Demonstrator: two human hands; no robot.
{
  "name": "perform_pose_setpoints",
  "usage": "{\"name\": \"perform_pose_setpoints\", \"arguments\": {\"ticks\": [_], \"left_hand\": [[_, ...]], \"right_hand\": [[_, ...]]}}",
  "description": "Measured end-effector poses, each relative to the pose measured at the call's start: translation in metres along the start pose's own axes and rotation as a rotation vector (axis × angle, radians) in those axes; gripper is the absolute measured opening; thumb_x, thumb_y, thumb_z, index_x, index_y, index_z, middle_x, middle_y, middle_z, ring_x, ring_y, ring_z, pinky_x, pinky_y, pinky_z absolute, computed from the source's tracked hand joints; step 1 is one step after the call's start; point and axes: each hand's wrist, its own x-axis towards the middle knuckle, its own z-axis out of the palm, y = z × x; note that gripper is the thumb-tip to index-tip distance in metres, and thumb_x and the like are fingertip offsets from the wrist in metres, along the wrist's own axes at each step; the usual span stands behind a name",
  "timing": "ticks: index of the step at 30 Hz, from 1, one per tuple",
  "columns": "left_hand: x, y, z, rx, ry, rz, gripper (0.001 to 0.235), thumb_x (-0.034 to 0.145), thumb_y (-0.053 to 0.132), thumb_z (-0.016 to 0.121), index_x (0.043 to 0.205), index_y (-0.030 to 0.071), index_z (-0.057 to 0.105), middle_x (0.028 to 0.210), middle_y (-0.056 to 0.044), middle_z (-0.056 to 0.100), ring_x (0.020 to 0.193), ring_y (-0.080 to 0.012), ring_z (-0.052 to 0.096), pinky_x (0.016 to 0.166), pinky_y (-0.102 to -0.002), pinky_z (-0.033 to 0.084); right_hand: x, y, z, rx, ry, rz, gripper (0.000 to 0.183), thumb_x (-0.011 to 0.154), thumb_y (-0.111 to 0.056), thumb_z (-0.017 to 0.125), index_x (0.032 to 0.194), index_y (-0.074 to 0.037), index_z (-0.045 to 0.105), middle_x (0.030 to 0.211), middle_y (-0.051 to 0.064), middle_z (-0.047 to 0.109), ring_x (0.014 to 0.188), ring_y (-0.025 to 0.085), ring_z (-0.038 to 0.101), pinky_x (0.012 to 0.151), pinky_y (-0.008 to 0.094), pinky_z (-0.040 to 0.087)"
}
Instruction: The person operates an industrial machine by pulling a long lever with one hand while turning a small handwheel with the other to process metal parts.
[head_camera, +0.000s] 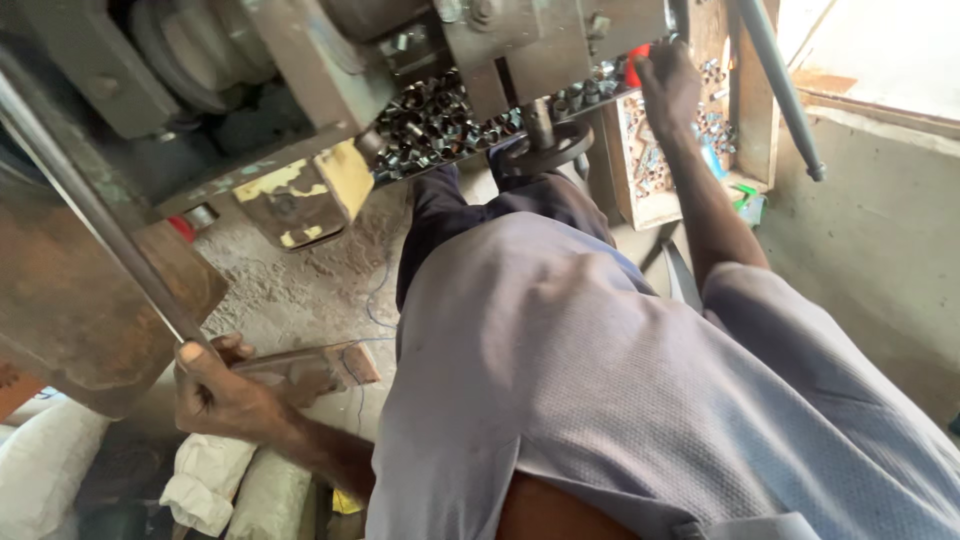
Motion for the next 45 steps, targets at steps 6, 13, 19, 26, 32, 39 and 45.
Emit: {"name": "perform_pose_setpoints", "arguments": {"ticks": [6,13,19,26,32,39,45], "left_hand": [[-0.009,0.042,0.006,0.094,-0.119,-0.208,0.060,0.117,0.047,0.054,0.097,-0.009,0.066,0.080,-0.012,0.070,0.052,-0.0114,0.054,0.046,-0.023,0.037],[-0.010,0.045,0.013,-0.059,-0.133,-0.159,0.065,0.117,0.050,0.053,0.130,-0.012,0.069,0.086,-0.014,0.070,0.064,-0.0121,0.064,0.053,-0.023,0.046],[-0.013,0.039,0.011,-0.123,-0.055,-0.254,0.062,0.114,0.049,0.059,0.128,-0.010,0.072,0.085,-0.013,0.070,0.062,-0.0124,0.059,0.054,-0.023,0.042],[-0.011,0.032,0.011,-0.100,-0.039,-0.208,0.053,0.115,0.046,0.061,0.109,-0.004,0.075,0.082,-0.010,0.071,0.062,-0.0125,0.058,0.059,-0.026,0.047],[-0.014,0.027,0.011,-0.179,-0.013,-0.204,0.050,0.114,0.041,0.066,0.094,-0.004,0.072,0.081,-0.010,0.071,0.061,-0.0120,0.058,0.058,-0.027,0.047],[-0.012,0.025,0.011,-0.251,0.004,-0.183,0.042,0.113,0.033,0.068,0.092,-0.003,0.070,0.079,-0.009,0.070,0.057,-0.0097,0.055,0.054,-0.025,0.044],[-0.009,0.022,0.011,-0.292,-0.011,-0.156,0.040,0.113,0.034,0.068,0.095,-0.003,0.070,0.081,-0.009,0.070,0.058,-0.0094,0.055,0.054,-0.025,0.045]], "right_hand": [[0.028,0.026,0.028,-0.478,0.034,-0.030,0.024,0.097,-0.016,0.074,0.114,-0.003,0.063,0.103,0.018,0.065,0.094,0.038,0.065,0.076,0.049,0.053],[0.057,0.052,0.033,-0.621,0.201,-0.080,0.046,0.084,-0.002,0.058,0.130,-0.001,0.055,0.114,0.021,0.060,0.099,0.039,0.064,0.075,0.048,0.055],[0.090,0.045,0.030,-0.719,0.069,0.022,0.042,0.094,-0.029,0.077,0.115,0.001,0.057,0.103,0.023,0.065,0.082,0.038,0.068,0.062,0.049,0.053],[0.125,0.009,0.008,-0.696,-0.065,0.069,0.022,0.098,-0.018,0.066,0.108,0.002,0.068,0.086,0.019,0.070,0.072,0.032,0.072,0.055,0.044,0.055],[0.072,-0.060,-0.038,-0.216,-0.231,0.084,0.027,0.092,-0.018,0.070,0.107,0.005,0.069,0.091,0.016,0.068,0.080,0.027,0.069,0.066,0.040,0.056],[-0.037,-0.074,-0.055,0.849,-0.253,0.751,0.053,0.084,0.006,0.050,0.134,-0.012,0.047,0.102,0.013,0.065,0.101,0.022,0.073,0.091,0.040,0.060],[-0.114,-0.058,-0.071,1.029,-0.617,0.683,0.040,0.079,0.014,0.062,0.114,-0.007,0.060,0.095,0.009,0.064,0.081,0.021,0.062,0.077,0.037,0.054]]}}
